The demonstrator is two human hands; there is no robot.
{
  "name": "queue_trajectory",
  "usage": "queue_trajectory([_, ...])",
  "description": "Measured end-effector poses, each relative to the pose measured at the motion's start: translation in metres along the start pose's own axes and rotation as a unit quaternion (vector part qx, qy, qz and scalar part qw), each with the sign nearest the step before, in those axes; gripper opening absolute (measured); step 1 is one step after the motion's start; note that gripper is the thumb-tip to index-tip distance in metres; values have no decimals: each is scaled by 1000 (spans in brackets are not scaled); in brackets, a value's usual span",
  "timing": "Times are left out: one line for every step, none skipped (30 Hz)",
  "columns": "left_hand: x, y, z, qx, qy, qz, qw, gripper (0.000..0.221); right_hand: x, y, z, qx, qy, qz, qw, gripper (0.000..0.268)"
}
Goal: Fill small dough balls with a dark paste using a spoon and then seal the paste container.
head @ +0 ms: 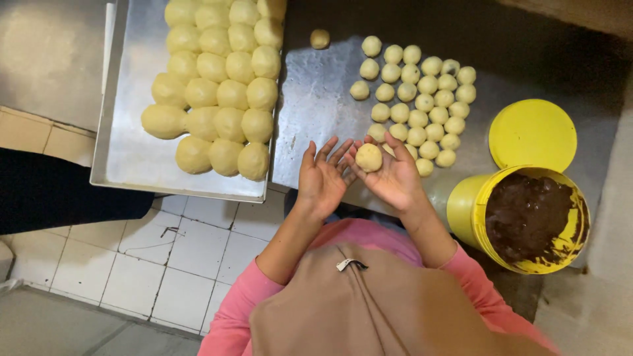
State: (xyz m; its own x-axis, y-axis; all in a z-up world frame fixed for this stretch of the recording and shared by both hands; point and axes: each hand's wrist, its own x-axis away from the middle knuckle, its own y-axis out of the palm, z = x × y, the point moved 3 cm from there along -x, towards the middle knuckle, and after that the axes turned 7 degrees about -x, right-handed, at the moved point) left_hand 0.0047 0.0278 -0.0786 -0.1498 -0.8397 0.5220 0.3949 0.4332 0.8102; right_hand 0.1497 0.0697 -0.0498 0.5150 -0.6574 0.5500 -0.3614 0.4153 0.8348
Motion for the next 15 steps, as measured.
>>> queue_trajectory([-2, -11, -1, -1, -5, 1, 1000, 59, -6, -16, -11, -3, -3, 2, 1000, 36])
queue_trajectory([-3, -22, 0, 11, -6, 12, 1000, 53, -13, -32, -22, -6, -10, 16, 1000, 29])
queue_trajectory([-4, -33, 1, 24, -6, 23, 999, 48, -19, -48, -33, -9, -17, 29, 999, 22])
queue_trajectory([-1, -40, 4, 24, -9, 23, 999, 48, -19, -52, -40, -10, -19, 31, 999, 22])
queue_trajectory([1, -47, 8, 31, -3, 42, 999, 44, -18, -56, -46, -45, -18, 23, 999, 17])
queue_trajectory([4, -55, 11, 39, 4, 62, 997, 41, -18, -60, -53, -79, -16, 15, 997, 18])
queue_trajectory([6, -55, 10, 40, 3, 62, 997, 41, -13, -55, -52, -78, -17, 16, 997, 18])
queue_trajectory([8, -55, 12, 24, 22, 61, 998, 39, -9, -49, -53, -74, -21, 3, 997, 19])
queue_trajectory([11, -56, 14, 7, 42, 60, 997, 38, -4, -43, -52, -70, -26, -11, 997, 21])
queue_trajectory([9, -49, 8, 9, 45, 62, 997, 38, -7, -47, -52, -69, -22, -11, 997, 21])
queue_trajectory([8, -41, 2, -8, 57, 33, 998, 36, -10, -49, -53, 11, -61, -27, 998, 19])
queue_trajectory([7, -33, -1, -25, 71, 3, 997, 35, -13, -51, -54, 90, -98, -44, 990, 21])
queue_trajectory([12, -15, -9, -24, 75, 6, 997, 35, -8, -38, -44, 91, -94, -45, 990, 21])
queue_trajectory([15, 7, -13, -110, 127, -20, 986, 38, -4, -22, -36, 86, -87, -59, 991, 29])
queue_trajectory([18, 30, -18, -195, 178, -45, 963, 42, 1, -7, -28, 81, -80, -73, 991, 38])
